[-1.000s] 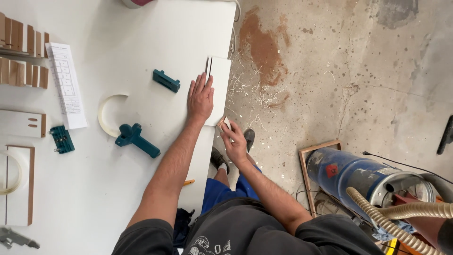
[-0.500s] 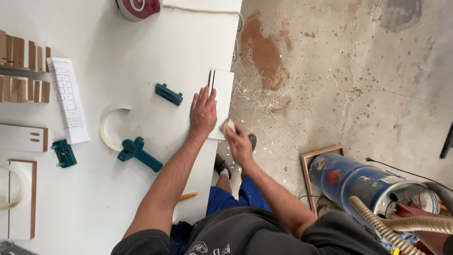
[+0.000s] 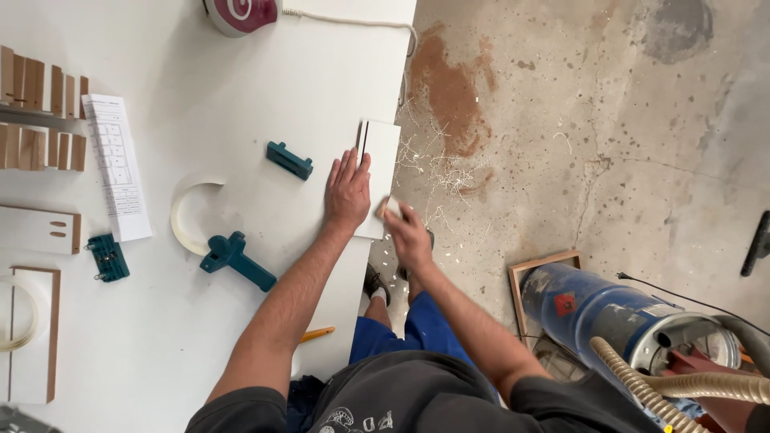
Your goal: The person irons a white rectangular wooden piece on a workbench using a household iron. They then use a blue hand plane to smooth the edges of the wood, followed by sanding the surface with a sanding block. The person repeats the ironing process on the wood piece.
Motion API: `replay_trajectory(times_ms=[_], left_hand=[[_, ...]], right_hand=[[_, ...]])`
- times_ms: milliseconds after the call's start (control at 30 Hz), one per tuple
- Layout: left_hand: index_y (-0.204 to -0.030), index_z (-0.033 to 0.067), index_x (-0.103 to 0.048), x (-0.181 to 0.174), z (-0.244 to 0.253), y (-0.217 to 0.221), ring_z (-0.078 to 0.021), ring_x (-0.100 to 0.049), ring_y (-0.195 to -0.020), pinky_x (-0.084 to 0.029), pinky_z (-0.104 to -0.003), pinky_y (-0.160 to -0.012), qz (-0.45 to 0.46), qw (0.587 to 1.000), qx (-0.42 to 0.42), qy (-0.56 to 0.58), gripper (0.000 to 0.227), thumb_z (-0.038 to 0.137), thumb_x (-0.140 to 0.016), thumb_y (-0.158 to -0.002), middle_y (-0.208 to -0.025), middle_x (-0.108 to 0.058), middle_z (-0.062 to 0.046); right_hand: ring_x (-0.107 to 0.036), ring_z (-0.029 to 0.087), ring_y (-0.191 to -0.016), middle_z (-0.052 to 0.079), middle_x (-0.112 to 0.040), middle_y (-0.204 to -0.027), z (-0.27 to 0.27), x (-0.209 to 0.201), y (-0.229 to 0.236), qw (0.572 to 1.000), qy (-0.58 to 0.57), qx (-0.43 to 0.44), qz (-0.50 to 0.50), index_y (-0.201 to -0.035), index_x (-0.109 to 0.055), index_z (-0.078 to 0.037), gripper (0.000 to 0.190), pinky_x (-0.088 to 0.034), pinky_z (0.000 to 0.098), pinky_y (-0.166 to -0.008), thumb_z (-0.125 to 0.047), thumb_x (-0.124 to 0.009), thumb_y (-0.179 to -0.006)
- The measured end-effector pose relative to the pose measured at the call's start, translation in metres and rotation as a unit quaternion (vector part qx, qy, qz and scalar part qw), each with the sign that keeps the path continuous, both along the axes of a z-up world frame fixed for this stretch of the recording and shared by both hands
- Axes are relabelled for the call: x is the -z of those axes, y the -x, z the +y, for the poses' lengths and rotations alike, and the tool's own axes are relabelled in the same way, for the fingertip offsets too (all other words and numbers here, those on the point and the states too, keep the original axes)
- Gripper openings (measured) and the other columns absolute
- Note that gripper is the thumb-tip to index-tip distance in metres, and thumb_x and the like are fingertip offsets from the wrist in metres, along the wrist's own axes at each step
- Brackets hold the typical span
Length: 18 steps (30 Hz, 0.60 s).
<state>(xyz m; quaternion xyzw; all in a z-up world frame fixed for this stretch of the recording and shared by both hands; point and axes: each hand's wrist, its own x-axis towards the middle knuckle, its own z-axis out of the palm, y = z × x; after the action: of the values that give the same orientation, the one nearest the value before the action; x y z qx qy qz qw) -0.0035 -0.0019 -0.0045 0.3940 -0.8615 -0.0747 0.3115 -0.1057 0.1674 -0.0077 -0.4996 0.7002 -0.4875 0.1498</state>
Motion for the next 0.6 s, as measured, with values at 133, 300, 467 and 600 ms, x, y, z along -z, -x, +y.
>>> replay_trajectory(times_ms=[133, 300, 467, 600], left_hand=[[-0.14, 0.0156, -0.065, 0.004, -0.003, 0.001, -0.0292, -0.056, -0.136, -0.035, -0.044, -0.12, 0.004, 1.0, -0.002, 0.009, 0.038, 0.023, -0.059, -0.104, -0.145, -0.06, -0.015], [-0.139, 0.0146, -0.065, -0.003, -0.002, 0.002, -0.0301, -0.057, -0.135, -0.035, -0.044, -0.12, 0.004, 1.0, 0.002, 0.004, 0.037, 0.023, -0.058, -0.104, -0.144, -0.061, -0.016], [-0.139, 0.0147, -0.065, 0.001, 0.001, 0.003, -0.0306, -0.058, -0.134, -0.035, -0.044, -0.12, 0.003, 1.0, 0.002, 0.009, 0.037, 0.023, -0.059, -0.104, -0.143, -0.061, -0.017], [-0.14, 0.0151, -0.065, 0.004, -0.002, 0.001, -0.0301, -0.057, -0.135, -0.035, -0.044, -0.12, 0.007, 1.0, 0.002, -0.001, 0.037, 0.023, -0.058, -0.104, -0.143, -0.061, -0.016]], right_hand=[[-0.065, 0.041, -0.117, 0.023, -0.063, -0.13, -0.127, -0.004, 0.078, 0.998, 0.055, -0.002, -0.026, -0.123, -0.077, -0.014, 0.029, -0.056, 0.0466, -0.101, -0.007, -0.073, -0.095], [-0.063, 0.042, -0.121, 0.023, -0.063, -0.132, -0.048, -0.022, 0.025, 0.998, 0.034, -0.005, -0.051, -0.127, -0.074, -0.015, 0.037, -0.053, 0.0468, -0.103, -0.004, -0.075, -0.092], [-0.064, 0.041, -0.119, 0.022, -0.063, -0.13, -0.13, 0.005, 0.091, 0.999, 0.041, 0.0, 0.003, -0.125, -0.076, -0.016, 0.033, -0.055, 0.0454, -0.102, -0.006, -0.075, -0.094], [-0.063, 0.041, -0.121, 0.024, -0.062, -0.132, -0.084, -0.008, 0.049, 1.0, 0.004, 0.007, -0.025, -0.128, -0.074, -0.017, 0.034, -0.054, 0.0472, -0.105, -0.005, -0.071, -0.096]])
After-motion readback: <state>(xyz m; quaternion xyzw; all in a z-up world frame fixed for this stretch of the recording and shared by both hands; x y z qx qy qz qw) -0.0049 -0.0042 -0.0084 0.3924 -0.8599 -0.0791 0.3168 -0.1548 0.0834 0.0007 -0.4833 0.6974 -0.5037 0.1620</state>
